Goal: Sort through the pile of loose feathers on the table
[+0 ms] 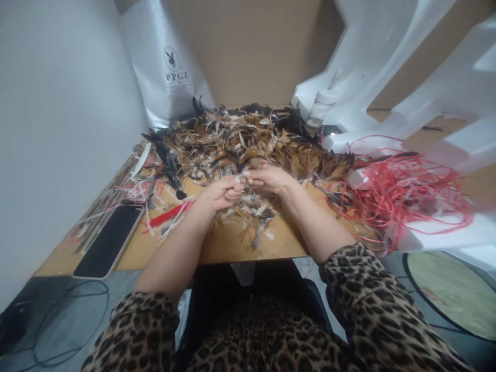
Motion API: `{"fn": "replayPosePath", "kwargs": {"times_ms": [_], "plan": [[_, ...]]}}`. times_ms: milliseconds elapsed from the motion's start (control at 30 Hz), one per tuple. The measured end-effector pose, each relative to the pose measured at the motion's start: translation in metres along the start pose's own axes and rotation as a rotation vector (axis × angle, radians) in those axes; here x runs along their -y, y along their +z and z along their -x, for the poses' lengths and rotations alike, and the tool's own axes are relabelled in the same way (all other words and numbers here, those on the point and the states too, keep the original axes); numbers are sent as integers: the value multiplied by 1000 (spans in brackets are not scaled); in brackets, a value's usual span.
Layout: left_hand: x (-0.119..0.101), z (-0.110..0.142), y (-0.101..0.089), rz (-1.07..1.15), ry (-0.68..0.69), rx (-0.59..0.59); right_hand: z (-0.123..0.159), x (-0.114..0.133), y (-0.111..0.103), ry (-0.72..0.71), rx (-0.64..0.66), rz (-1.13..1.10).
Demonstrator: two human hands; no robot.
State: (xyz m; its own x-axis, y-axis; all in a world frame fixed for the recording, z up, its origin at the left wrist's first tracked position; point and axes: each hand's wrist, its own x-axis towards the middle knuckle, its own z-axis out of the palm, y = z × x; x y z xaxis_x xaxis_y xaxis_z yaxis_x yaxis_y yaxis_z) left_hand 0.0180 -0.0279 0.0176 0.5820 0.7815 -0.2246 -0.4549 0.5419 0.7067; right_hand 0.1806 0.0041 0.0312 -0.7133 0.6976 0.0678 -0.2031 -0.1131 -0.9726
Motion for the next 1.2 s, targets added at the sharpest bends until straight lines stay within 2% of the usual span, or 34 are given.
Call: {"fn": "replayPosePath", "kwargs": {"times_ms": [167,267,367,467,533,733,833,1000,1200], "plan": [[-3,-4,-6,-8,39,-1,-2,3,-1,-88,-169,148],[-7,-5,-11,-148,148,-75,-3,1,-9,-127,-286,184],[-10,-4,-13,-388,231,-188,-5,-3,-17,-116,-341,194],[-11,-1,-12,-625,255,-284,-6,-6,-20,-91,-343,228],[-12,0,-12,-698,264,-324,-7,-5,-19,-76,-337,240],[-12,-4,-15,-614,337,-352,-6,-1,-13,111,-339,291],[-6,-10,-16,-636,440,-361,-7,-5,-13,164,-364,251],[4,-20,-16,-588,612,-362,-11,-13,-14,198,-321,148],[3,-15,-12,-651,538,-317,-12,-15,-17,262,-270,116]]}}
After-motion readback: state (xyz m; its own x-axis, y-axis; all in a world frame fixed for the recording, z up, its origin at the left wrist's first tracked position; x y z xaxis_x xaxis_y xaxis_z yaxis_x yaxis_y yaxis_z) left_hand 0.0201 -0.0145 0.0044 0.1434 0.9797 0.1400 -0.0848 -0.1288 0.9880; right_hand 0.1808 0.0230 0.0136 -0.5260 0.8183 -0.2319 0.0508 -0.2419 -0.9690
